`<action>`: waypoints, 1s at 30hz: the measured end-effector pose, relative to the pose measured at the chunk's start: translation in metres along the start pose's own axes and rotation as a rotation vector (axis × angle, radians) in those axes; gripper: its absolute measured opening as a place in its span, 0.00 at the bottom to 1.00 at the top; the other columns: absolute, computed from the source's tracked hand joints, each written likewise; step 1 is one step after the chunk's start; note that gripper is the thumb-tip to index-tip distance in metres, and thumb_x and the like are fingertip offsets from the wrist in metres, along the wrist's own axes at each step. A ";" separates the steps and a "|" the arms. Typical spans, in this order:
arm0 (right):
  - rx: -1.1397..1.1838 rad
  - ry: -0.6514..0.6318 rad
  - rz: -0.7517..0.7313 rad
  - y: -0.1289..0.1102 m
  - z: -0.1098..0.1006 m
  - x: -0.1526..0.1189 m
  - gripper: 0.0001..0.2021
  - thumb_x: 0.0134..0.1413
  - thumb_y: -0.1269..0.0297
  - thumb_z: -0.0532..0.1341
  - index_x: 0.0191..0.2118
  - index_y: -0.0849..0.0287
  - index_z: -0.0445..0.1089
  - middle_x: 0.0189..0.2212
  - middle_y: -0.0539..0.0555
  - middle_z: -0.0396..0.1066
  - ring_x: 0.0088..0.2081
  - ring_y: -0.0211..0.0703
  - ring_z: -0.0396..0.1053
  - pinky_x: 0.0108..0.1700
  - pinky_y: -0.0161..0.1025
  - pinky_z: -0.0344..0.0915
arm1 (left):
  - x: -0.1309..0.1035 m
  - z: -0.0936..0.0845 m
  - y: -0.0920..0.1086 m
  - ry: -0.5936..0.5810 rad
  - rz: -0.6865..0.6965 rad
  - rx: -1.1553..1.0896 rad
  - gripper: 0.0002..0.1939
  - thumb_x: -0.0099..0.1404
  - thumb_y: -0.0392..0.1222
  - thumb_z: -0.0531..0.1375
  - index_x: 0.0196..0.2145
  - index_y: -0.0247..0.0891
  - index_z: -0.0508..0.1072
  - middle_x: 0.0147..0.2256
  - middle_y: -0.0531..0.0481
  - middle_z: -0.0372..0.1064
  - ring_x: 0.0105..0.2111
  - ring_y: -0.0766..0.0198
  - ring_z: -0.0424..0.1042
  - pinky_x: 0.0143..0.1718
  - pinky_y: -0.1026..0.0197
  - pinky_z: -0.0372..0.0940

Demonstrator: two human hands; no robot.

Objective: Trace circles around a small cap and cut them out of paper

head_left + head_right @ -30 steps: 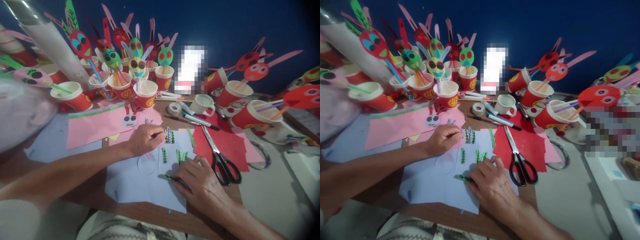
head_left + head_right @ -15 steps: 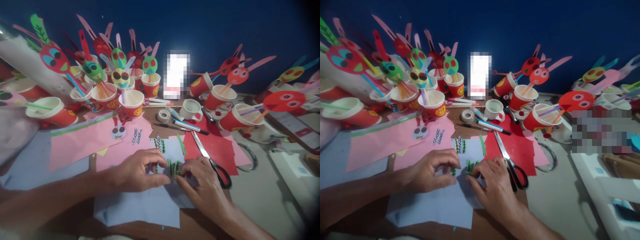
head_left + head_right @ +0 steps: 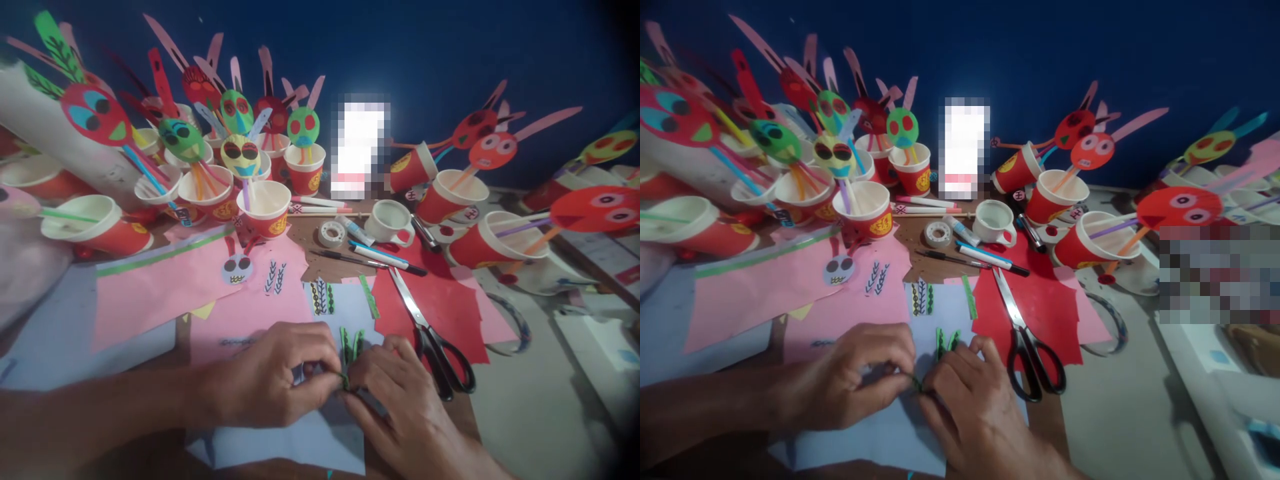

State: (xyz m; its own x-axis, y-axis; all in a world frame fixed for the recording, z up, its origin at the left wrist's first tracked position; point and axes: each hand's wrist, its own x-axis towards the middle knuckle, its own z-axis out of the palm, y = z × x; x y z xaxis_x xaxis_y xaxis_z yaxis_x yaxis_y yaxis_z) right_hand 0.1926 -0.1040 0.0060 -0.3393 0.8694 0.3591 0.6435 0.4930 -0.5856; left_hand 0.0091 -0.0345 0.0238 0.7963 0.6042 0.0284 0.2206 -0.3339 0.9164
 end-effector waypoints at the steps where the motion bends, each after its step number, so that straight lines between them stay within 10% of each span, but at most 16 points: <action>1: 0.031 -0.009 0.011 -0.001 -0.001 0.000 0.05 0.54 0.73 0.57 0.28 0.60 0.64 0.23 0.50 0.69 0.26 0.38 0.63 0.35 0.41 0.53 | 0.001 -0.001 0.000 0.018 -0.077 -0.039 0.06 0.58 0.29 0.55 0.26 0.35 0.67 0.26 0.54 0.63 0.26 0.72 0.61 0.27 0.69 0.56; 8: 0.137 -0.041 0.084 0.000 -0.004 0.001 0.06 0.53 0.74 0.57 0.27 0.59 0.63 0.22 0.48 0.68 0.25 0.37 0.64 0.35 0.40 0.56 | 0.014 -0.017 -0.006 0.034 -0.485 -0.347 0.06 0.57 0.37 0.56 0.24 0.35 0.64 0.22 0.56 0.59 0.22 0.72 0.58 0.24 0.68 0.54; 30: -0.159 0.084 -0.216 0.005 -0.006 0.000 0.08 0.52 0.78 0.57 0.34 0.58 0.69 0.27 0.50 0.73 0.29 0.37 0.68 0.40 0.44 0.55 | 0.015 -0.013 -0.012 -0.191 -0.662 -0.608 0.09 0.55 0.42 0.59 0.24 0.35 0.65 0.16 0.59 0.59 0.13 0.75 0.53 0.14 0.69 0.47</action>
State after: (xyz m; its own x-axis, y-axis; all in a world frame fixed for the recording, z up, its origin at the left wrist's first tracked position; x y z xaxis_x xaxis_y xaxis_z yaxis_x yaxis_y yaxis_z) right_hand 0.2001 -0.1020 0.0072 -0.4264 0.7356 0.5264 0.6639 0.6498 -0.3701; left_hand 0.0114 -0.0120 0.0181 0.7047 0.3887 -0.5936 0.3735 0.5081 0.7761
